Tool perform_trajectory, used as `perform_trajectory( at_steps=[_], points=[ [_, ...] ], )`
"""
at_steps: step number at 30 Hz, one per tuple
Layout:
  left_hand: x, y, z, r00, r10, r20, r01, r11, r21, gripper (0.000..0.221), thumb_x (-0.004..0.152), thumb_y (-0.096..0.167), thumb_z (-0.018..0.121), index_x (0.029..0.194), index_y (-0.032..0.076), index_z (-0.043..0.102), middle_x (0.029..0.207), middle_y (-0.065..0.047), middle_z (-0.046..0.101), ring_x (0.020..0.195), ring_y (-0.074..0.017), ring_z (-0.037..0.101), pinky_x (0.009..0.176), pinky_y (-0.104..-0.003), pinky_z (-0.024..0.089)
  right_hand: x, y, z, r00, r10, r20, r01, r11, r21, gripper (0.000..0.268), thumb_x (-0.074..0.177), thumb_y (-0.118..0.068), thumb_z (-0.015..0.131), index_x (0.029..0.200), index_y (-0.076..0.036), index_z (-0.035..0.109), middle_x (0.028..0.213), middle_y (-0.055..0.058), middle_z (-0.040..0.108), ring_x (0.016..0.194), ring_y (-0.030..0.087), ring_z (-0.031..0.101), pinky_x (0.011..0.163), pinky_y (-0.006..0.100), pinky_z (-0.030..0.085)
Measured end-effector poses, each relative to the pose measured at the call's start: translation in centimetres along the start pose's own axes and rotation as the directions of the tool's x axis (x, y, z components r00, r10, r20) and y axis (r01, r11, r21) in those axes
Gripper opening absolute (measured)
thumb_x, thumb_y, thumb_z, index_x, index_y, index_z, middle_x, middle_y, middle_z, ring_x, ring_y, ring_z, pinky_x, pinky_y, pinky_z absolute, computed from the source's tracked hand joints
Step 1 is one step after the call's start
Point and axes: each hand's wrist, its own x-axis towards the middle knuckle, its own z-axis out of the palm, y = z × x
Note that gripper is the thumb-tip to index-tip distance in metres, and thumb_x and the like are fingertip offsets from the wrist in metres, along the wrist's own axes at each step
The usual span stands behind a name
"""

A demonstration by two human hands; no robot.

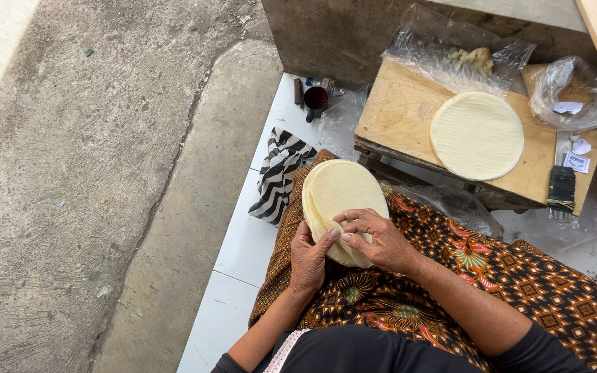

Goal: The person stacks several circles of dough on a wooden board, flattens them together by hand, and then cuts the stack into smaller pieces using a knife.

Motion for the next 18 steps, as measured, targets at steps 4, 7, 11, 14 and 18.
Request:
perform_trajectory(
  at_steps=[4,7,11,14,18],
  points=[
    [0.0,0.0,0.0,0.999,0.023,0.036,-0.025,0.999,0.045,0.037,0.093,0.005,0.075,0.125,-0.004,0.058,0.117,-0.015,0.070,0.104,-0.0164,0.069,0.094,-0.032,0.058,0.0,0.1,0.3,0.981,0.187,-0.045,-0.182,0.979,0.097,0.016,0.089,-0.017,0.077,0.099,-0.005,0.076,0.121,0.007,0.075,0.121,0.022,0.067,0.103,0.038,0.054],
    [-0.1,0.4,0.1,0.999,0.001,0.044,-0.002,1.000,0.019,0.041,0.091,0.006,0.075,0.127,-0.003,0.057,0.118,-0.014,0.070,0.104,-0.0164,0.069,0.094,-0.033,0.058,0.2,0.6,0.3,0.974,0.224,-0.016,-0.213,0.944,0.253,0.018,0.091,-0.013,0.071,0.107,-0.006,0.077,0.122,0.006,0.073,0.123,0.020,0.066,0.102,0.037,0.055],
    [-0.4,0.9,0.2,0.999,-0.026,0.046,0.027,0.999,-0.019,0.043,0.091,0.009,0.073,0.129,-0.002,0.056,0.119,-0.013,0.069,0.106,-0.0158,0.069,0.095,-0.032,0.058,0.1,1.1,0.2,0.989,0.146,-0.012,-0.140,0.967,0.211,0.014,0.090,-0.010,0.073,0.102,-0.006,0.077,0.125,0.006,0.072,0.123,0.021,0.064,0.104,0.037,0.052],
    [-0.5,1.0,0.0,0.998,-0.059,0.025,0.060,0.998,-0.008,0.041,0.091,0.009,0.072,0.126,-0.003,0.055,0.118,-0.014,0.069,0.104,-0.0155,0.070,0.093,-0.032,0.060,-0.1,1.1,0.5,0.993,0.117,-0.010,-0.115,0.985,0.130,0.015,0.085,-0.010,0.079,0.100,-0.008,0.081,0.123,0.007,0.071,0.120,0.022,0.062,0.102,0.037,0.049],
    [-0.2,0.5,-0.5,0.998,-0.057,0.008,0.056,0.995,0.079,0.037,0.092,0.007,0.073,0.123,-0.006,0.056,0.114,-0.017,0.070,0.098,-0.0171,0.070,0.087,-0.031,0.061,-0.2,1.2,1.1,0.990,0.129,-0.047,-0.120,0.978,0.170,0.009,0.084,-0.011,0.082,0.091,-0.005,0.081,0.122,0.009,0.070,0.119,0.022,0.060,0.098,0.037,0.051]
  ],
)
